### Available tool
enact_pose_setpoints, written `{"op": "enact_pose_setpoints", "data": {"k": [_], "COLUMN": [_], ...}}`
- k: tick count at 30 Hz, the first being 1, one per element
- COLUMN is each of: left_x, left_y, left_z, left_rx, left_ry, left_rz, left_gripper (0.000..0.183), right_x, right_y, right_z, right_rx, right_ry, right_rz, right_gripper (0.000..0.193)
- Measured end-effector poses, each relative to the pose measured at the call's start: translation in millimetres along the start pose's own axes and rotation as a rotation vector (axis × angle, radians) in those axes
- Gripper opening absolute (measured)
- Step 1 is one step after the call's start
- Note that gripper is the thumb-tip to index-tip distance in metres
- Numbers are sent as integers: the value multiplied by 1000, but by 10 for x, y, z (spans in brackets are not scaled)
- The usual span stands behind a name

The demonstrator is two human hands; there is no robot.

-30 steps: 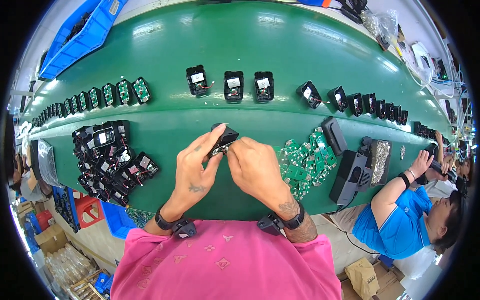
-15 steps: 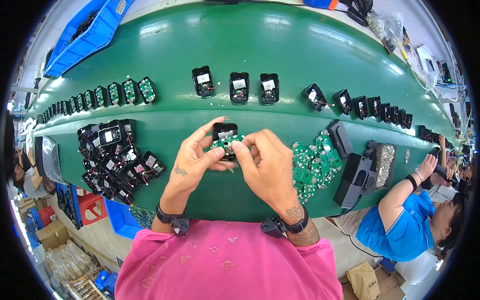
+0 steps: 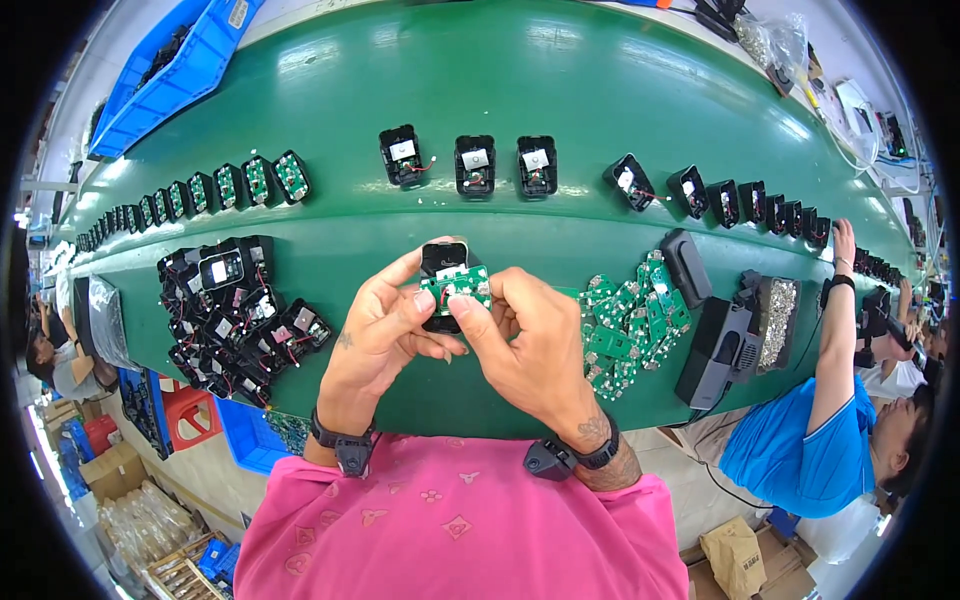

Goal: Assembling electronic circuit boards into black plastic housings on an industrial assembly line.

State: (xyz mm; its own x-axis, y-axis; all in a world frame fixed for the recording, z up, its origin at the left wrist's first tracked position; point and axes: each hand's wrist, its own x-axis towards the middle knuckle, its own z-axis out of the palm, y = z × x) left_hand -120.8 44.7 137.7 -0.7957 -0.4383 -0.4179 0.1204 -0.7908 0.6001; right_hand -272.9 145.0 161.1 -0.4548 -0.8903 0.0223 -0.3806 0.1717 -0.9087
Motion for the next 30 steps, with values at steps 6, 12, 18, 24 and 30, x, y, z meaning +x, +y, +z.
{"op": "enact_pose_setpoints", "data": {"k": [6, 12, 18, 24, 30], "left_x": [-110, -194, -206, -174, -183], "left_y": [21, -135, -109, -16, -13], "left_z": [193, 185, 273, 375, 364], "left_rx": [185, 698, 494, -88, -173], "left_ry": [64, 61, 55, 26, -45], "left_rz": [233, 798, 646, 52, 38], "left_gripper": [59, 43, 41, 46, 40], "right_x": [-12, -3, -14, -61, -33], "right_y": [42, 91, 155, 65, 46], "right_z": [-54, -138, -103, -95, -124], "right_rx": [90, 172, 210, 161, 178], "right_ry": [-1, -71, -19, 60, 76], "right_rz": [-83, -258, -371, -335, -354], "right_gripper": [18, 15, 20, 30, 33]}}
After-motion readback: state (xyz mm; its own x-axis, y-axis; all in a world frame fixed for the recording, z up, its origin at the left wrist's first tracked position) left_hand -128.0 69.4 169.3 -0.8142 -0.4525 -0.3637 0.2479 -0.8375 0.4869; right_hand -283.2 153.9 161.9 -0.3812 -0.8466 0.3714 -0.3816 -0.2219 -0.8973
